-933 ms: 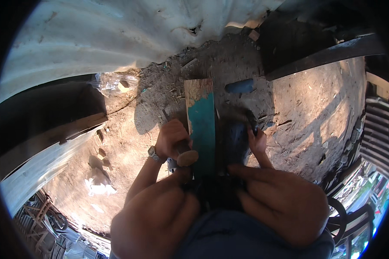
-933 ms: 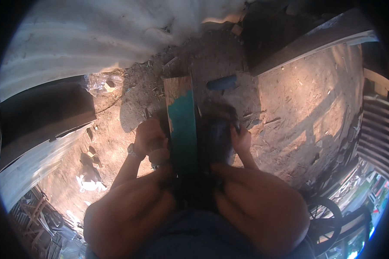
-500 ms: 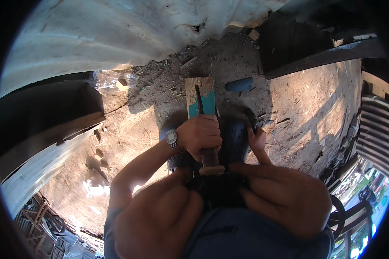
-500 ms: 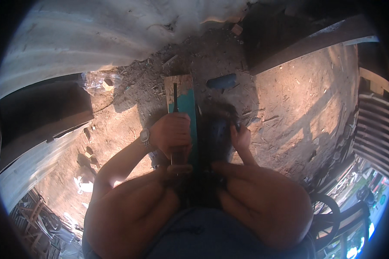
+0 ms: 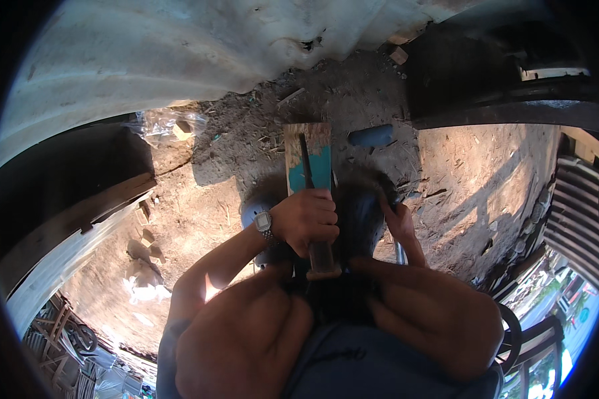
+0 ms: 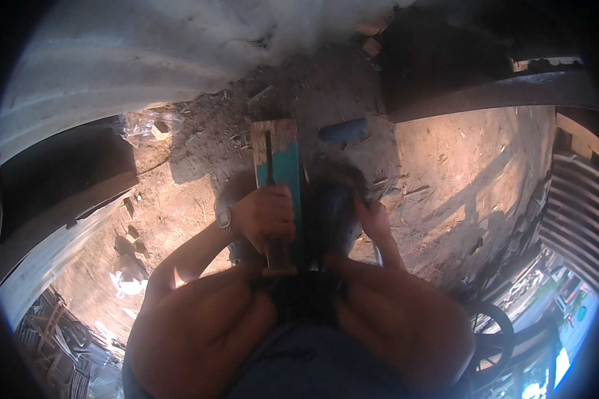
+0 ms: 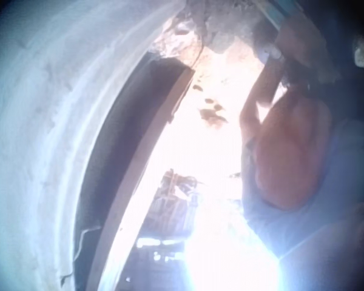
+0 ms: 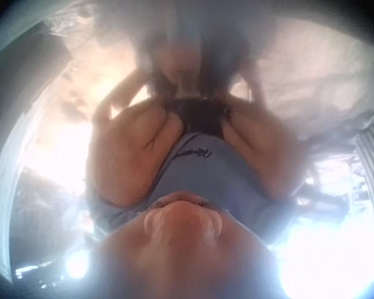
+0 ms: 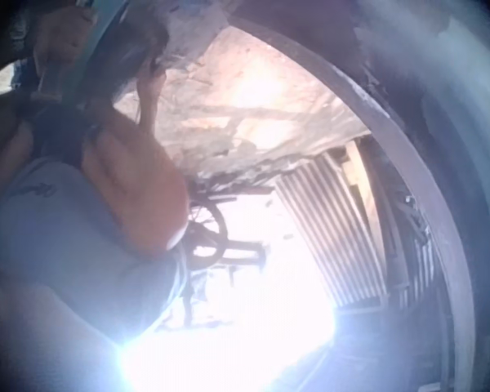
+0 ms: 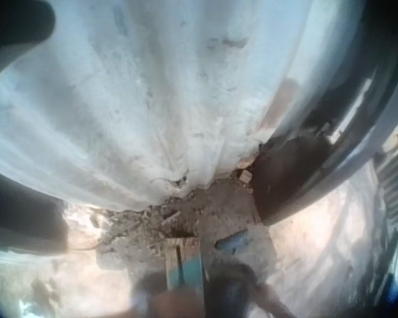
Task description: The person uses a hammer and chisel to carve a groove into a piece of wood. They repeatedly strike the chisel to deepen the cut along the wood's length.
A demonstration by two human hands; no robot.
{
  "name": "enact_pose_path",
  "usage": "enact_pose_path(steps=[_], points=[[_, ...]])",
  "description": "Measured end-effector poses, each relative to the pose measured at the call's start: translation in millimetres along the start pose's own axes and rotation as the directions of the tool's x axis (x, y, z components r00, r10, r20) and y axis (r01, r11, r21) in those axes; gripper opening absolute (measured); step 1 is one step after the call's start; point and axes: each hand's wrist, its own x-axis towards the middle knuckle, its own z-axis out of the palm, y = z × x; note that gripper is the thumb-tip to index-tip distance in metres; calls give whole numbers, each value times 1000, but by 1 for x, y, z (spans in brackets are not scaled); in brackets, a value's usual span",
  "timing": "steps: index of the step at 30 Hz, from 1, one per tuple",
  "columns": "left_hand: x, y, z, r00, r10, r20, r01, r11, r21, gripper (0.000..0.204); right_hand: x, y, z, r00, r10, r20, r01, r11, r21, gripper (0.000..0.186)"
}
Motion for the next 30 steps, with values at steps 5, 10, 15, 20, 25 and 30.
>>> enact_pose_path(steps=[5, 10, 15, 20, 25, 30], points=[[-8, 11, 5, 992, -109, -56, 114, 989, 90, 28, -31, -71, -65, 963, -117, 244, 199, 916, -348, 48], [-14, 22, 4, 980, -134, -146, 156, 975, 155, 26, -75, -146, -123, 799, -282, 531, 568, 642, -515, 41], [-15, 26, 1, 971, -124, -203, 142, 987, 78, 25, -160, -279, -157, 557, -171, 812, 725, 576, -376, 35], [-20, 26, -22, 988, -126, -83, 138, 977, 164, 23, -181, -277, -144, 290, -334, 897, 932, 310, -185, 40], [-19, 27, -32, 954, -238, 181, 208, 963, 170, 25, -161, -278, -116, 217, -230, 949, 950, 271, -152, 45], [-19, 30, -25, 973, -211, 90, 191, 962, 195, 25, -171, -270, -127, 146, -365, 919, 986, 124, -108, 45]])
